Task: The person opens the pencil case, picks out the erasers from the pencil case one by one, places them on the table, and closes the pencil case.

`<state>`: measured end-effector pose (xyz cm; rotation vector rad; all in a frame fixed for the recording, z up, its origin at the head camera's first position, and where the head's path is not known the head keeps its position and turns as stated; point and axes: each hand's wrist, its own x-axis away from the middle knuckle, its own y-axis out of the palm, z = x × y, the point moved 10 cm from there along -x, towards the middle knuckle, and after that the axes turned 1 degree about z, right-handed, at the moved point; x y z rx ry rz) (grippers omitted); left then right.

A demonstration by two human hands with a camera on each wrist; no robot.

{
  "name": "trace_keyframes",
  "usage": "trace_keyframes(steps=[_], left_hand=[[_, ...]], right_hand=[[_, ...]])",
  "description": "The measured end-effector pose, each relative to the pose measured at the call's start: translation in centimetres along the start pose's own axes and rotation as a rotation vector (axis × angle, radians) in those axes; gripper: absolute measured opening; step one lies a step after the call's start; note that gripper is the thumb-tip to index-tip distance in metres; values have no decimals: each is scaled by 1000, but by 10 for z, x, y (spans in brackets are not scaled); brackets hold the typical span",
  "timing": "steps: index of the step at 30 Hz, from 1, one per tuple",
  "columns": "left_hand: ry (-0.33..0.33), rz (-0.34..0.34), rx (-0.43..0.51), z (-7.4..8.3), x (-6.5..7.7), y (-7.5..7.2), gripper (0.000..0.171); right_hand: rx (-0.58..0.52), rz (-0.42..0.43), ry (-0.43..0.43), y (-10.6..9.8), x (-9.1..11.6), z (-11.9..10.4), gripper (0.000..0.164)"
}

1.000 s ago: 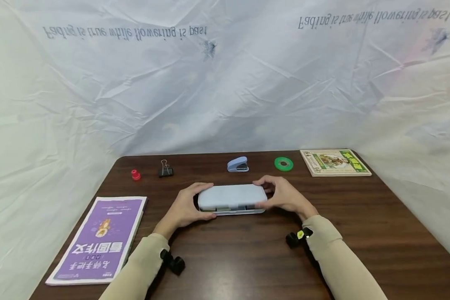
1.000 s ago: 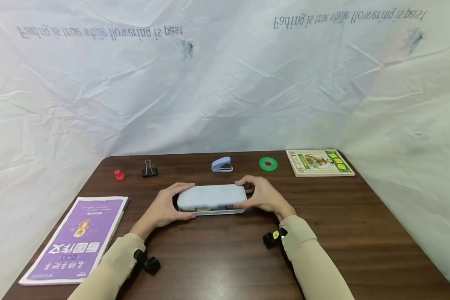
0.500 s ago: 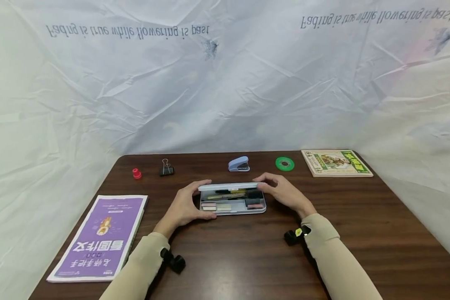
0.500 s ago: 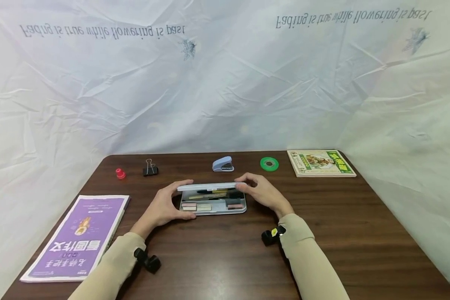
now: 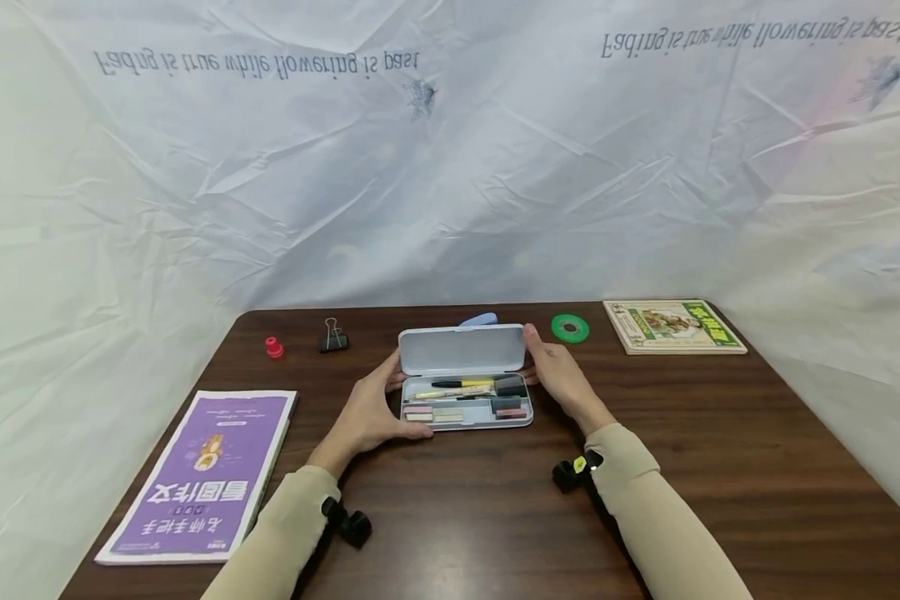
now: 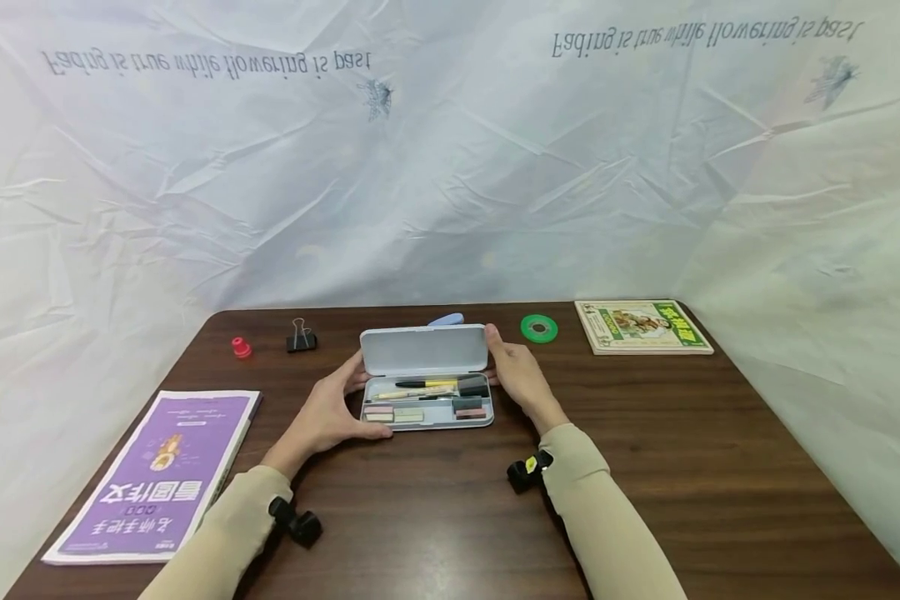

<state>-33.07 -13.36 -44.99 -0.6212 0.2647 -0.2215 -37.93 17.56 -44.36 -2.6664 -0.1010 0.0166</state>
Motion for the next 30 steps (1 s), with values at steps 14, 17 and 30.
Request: trace_keyframes(steps=[14, 17, 30], left_hand=[[73, 33, -14, 5, 1, -5, 122], [79, 24, -48, 5, 2, -5, 111], [83, 8, -93, 4, 3, -6, 93]], right_hand=[[-136, 115, -22, -18, 2, -1, 43], [-194, 192, -153, -37, 6, -20, 29], [200, -228, -532, -2, 26, -68, 26]])
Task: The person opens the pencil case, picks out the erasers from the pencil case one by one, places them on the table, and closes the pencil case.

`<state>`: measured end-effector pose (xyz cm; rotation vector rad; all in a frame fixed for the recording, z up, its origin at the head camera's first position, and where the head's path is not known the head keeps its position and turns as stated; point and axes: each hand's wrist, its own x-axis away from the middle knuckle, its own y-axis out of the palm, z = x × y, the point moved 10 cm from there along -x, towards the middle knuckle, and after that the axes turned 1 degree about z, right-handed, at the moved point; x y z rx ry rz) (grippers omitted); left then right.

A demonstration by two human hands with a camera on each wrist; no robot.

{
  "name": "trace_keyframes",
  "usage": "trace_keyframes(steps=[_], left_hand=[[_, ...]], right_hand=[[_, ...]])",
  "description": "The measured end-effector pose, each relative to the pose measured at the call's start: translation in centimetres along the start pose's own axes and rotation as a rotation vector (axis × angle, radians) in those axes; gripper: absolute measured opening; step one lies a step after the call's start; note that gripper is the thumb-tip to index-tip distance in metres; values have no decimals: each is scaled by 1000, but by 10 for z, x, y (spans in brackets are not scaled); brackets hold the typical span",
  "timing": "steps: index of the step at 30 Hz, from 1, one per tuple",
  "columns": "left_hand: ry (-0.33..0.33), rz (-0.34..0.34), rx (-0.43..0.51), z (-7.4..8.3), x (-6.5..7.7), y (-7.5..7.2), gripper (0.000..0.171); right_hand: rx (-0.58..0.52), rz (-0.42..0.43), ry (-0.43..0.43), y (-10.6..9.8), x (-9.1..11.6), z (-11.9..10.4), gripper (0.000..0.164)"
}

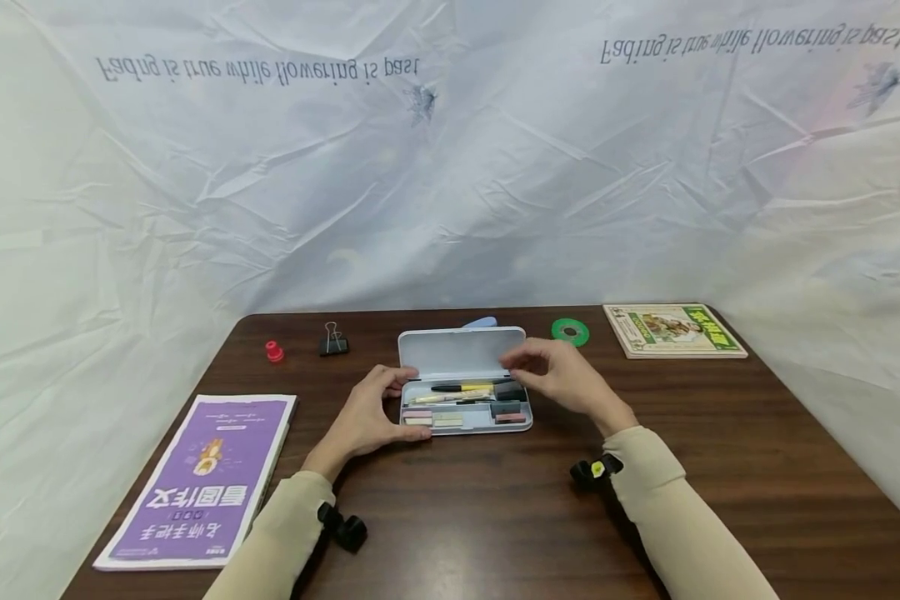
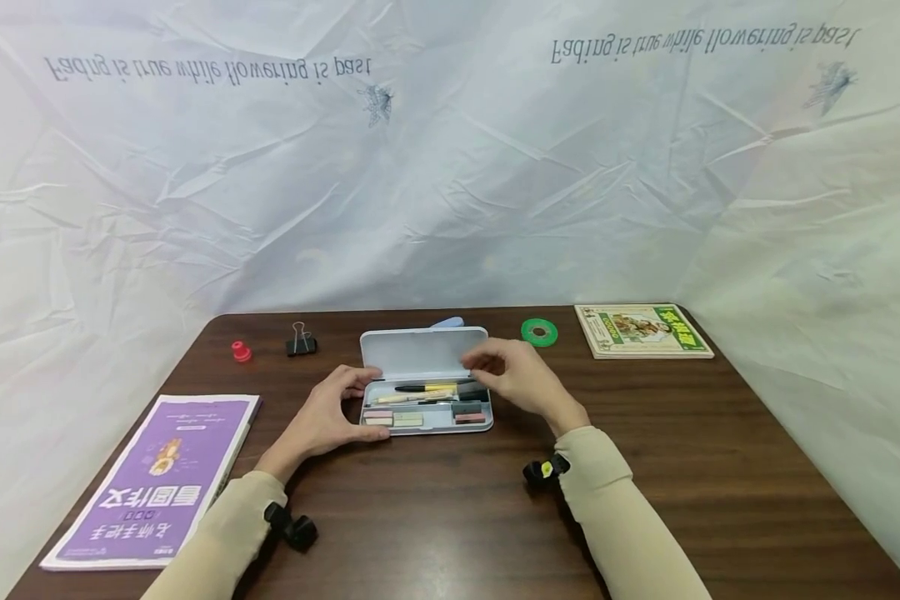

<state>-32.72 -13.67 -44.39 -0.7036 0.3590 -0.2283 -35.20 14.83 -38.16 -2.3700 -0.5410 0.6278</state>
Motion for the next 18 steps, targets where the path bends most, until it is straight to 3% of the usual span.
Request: trace_keyframes(steps=[7, 18], left_hand=[[-14, -7, -9, -2, -1, 1, 94], [-29, -11, -16, -1, -2, 2, 95]], right_hand=[[187, -83, -25, 16, 0, 0, 25], [218, -217, 5, 24, 2, -3, 18]])
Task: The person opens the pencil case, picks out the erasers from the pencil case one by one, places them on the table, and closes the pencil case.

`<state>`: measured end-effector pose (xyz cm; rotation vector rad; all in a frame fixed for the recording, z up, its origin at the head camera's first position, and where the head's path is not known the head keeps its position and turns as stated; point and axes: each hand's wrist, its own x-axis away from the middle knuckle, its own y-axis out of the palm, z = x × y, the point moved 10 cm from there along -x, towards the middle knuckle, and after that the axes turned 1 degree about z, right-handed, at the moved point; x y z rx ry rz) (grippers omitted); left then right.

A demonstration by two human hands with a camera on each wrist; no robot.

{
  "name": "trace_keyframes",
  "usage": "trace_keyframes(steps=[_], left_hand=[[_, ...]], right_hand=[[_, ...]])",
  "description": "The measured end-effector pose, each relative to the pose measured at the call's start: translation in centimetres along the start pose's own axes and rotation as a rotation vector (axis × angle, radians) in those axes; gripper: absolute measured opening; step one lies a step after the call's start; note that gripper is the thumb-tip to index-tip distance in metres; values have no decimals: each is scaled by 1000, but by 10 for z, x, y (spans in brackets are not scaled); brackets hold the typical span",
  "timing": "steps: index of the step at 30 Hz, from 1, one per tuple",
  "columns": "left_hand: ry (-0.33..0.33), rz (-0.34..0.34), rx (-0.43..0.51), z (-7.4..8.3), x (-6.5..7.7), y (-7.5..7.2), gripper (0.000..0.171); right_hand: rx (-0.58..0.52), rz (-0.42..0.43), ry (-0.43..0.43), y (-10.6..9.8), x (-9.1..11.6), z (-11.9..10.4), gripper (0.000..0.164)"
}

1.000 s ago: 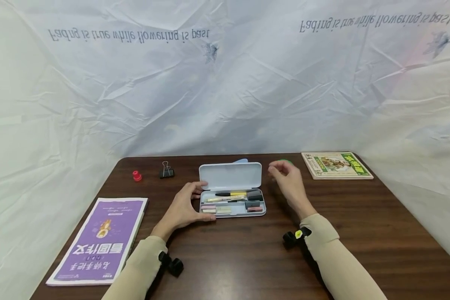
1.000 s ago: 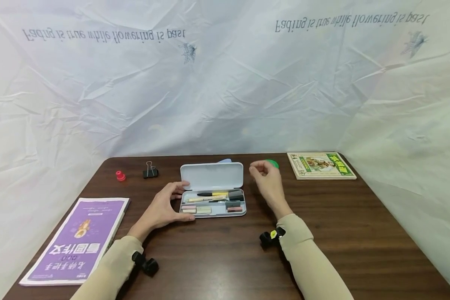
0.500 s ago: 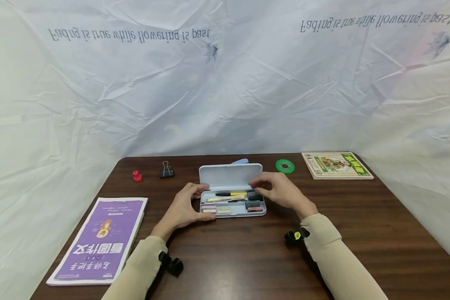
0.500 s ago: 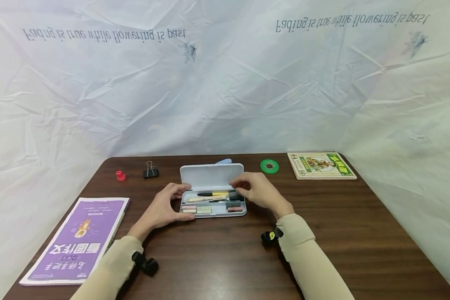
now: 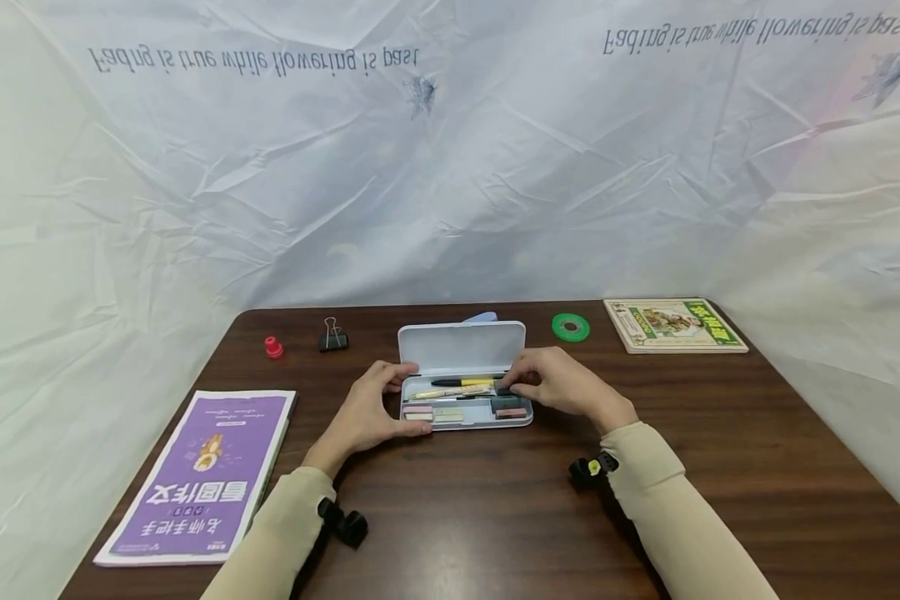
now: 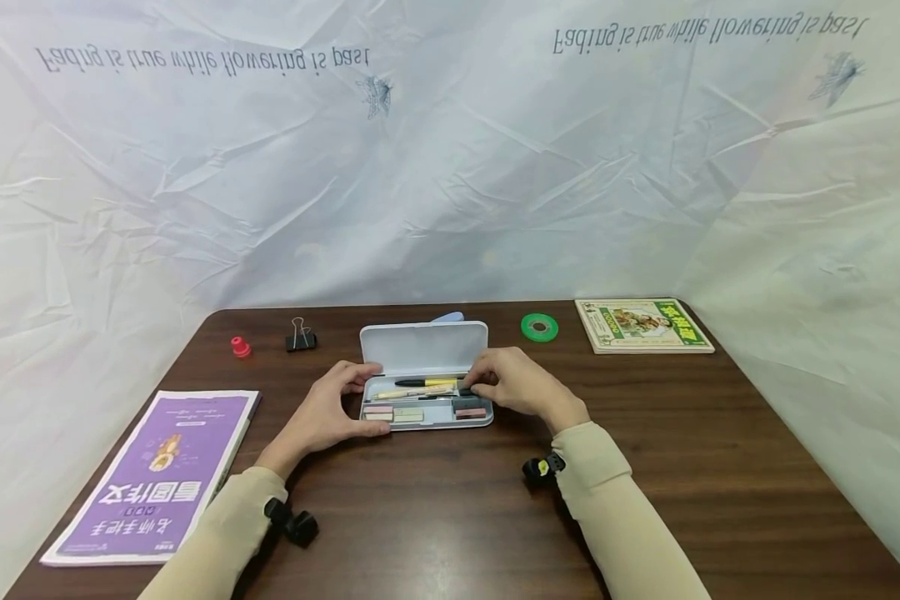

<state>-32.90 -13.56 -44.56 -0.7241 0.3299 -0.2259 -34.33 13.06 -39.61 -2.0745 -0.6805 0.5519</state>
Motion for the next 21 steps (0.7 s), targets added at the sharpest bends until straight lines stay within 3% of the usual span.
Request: trace_keyframes(steps=[6, 12, 16, 21], left_hand=[[6, 3, -9, 2, 1, 0, 94], [14, 10, -12, 3, 1, -1, 93], [8, 1, -12, 2, 1, 0, 93], [1, -2, -6, 1, 1, 1, 92]], right_hand=[[-2, -57, 6, 4, 1, 0, 23], [-12, -49, 15, 1, 1, -1, 24], [-26, 24, 15, -12, 3, -1, 23], [-45, 192, 14, -52, 16, 5, 25]])
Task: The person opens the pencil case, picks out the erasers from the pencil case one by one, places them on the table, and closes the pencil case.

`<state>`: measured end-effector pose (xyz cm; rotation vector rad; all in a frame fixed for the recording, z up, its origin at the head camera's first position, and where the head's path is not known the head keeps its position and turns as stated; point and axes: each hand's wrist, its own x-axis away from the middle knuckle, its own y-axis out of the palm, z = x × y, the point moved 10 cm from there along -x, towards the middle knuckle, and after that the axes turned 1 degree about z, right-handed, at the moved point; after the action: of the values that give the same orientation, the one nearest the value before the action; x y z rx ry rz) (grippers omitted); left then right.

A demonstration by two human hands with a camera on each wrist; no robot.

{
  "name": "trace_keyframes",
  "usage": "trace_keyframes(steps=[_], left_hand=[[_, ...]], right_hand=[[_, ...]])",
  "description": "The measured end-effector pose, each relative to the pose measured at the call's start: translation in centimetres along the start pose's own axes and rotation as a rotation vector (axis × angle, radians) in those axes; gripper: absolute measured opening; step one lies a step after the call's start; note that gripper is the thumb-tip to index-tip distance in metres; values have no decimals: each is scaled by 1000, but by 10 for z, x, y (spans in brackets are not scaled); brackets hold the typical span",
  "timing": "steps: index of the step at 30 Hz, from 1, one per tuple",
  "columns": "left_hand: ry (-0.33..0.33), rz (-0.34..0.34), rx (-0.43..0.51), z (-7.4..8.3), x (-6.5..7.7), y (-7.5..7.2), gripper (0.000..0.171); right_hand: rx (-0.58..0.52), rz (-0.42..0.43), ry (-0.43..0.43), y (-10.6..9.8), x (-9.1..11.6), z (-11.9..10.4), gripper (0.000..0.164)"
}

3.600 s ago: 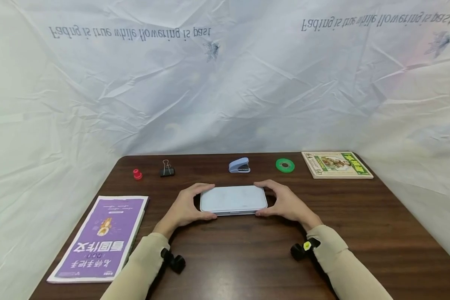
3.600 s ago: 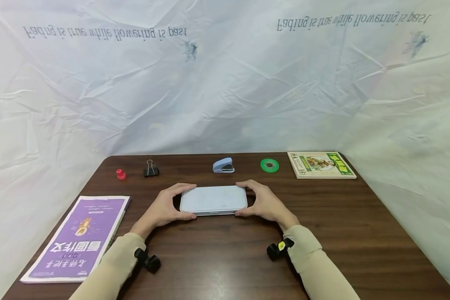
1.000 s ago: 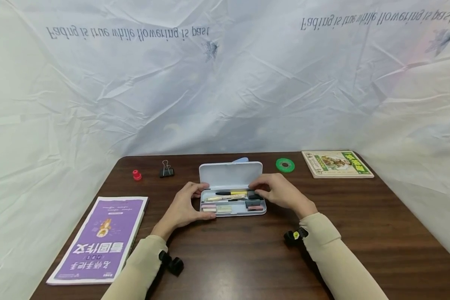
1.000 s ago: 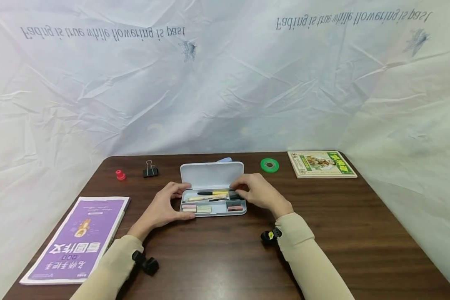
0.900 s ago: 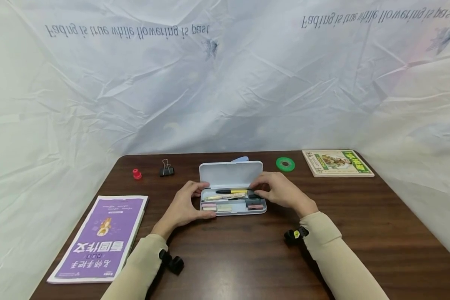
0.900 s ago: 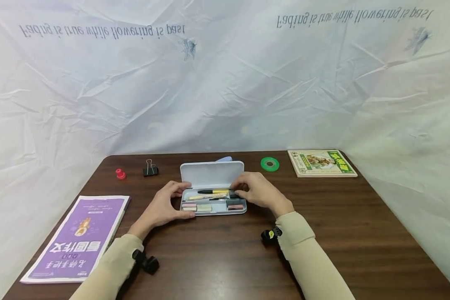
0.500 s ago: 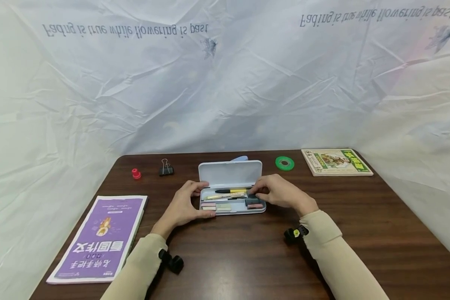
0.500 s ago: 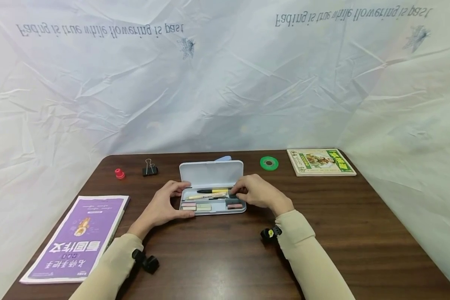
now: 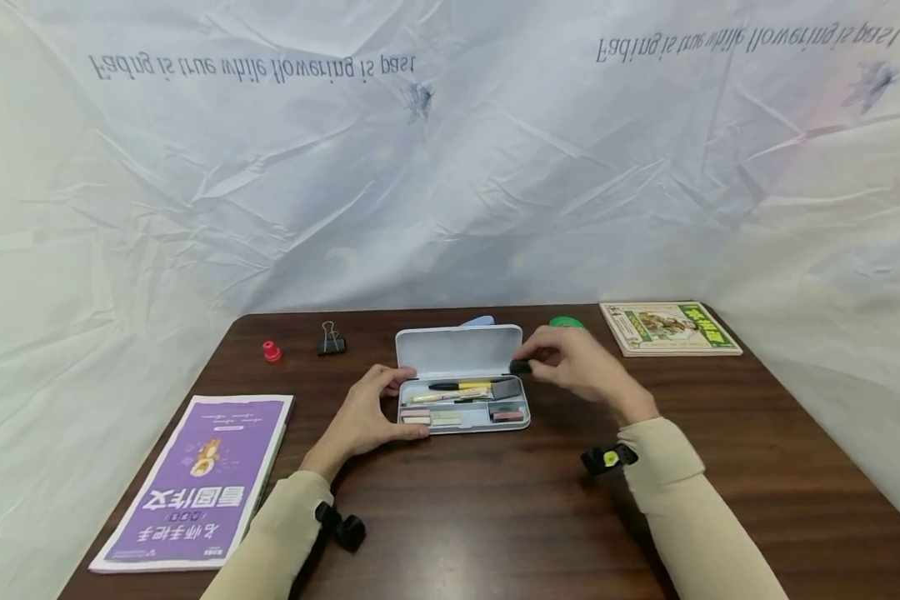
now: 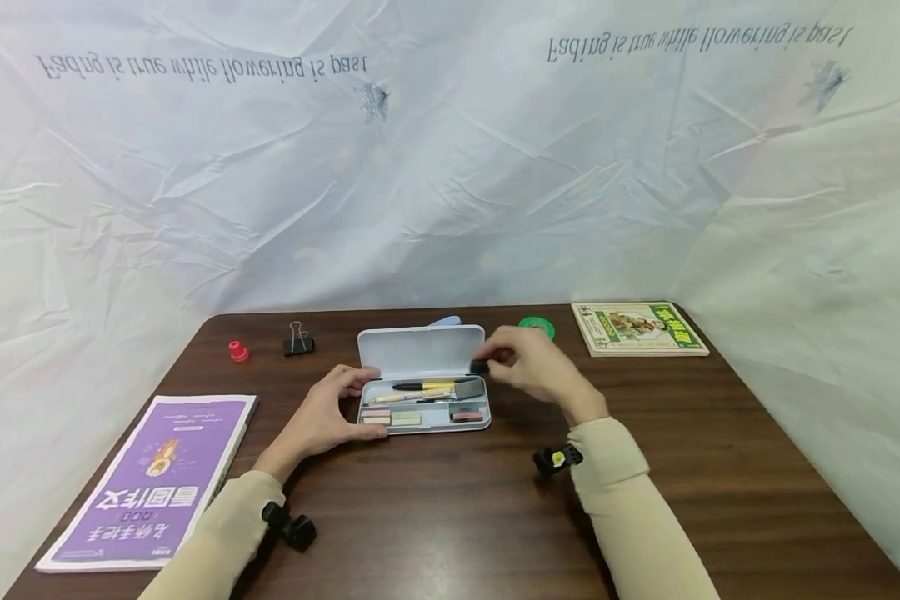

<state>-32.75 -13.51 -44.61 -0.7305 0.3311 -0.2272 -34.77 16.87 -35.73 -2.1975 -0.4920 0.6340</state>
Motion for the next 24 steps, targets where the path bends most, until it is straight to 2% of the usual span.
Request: trace_keyframes(steps=[4, 6, 9, 12, 15, 19, 24], left_hand=[[-10, -1, 13, -1, 1, 0, 90], [-10, 0, 18, -1, 1, -1, 89], [-8, 2, 16, -2, 2, -2, 86], [2, -5, 11, -2, 1, -3, 84], [28, -8, -1, -1, 0, -3, 81], [56, -3, -4, 2, 0, -3, 76], [48, -8, 3, 2, 1, -2, 75]], right_hand=[[32, 100, 41, -39, 19, 21, 25], [75, 119, 91, -53, 34, 37, 24], [129, 103, 186, -66, 57, 65, 23], [141, 46, 272, -65, 77, 93, 22], [132, -4, 311, -59, 88, 112, 21], [145, 2, 316, -55, 91, 122, 21], [187, 31, 320, -54, 88, 126, 20]])
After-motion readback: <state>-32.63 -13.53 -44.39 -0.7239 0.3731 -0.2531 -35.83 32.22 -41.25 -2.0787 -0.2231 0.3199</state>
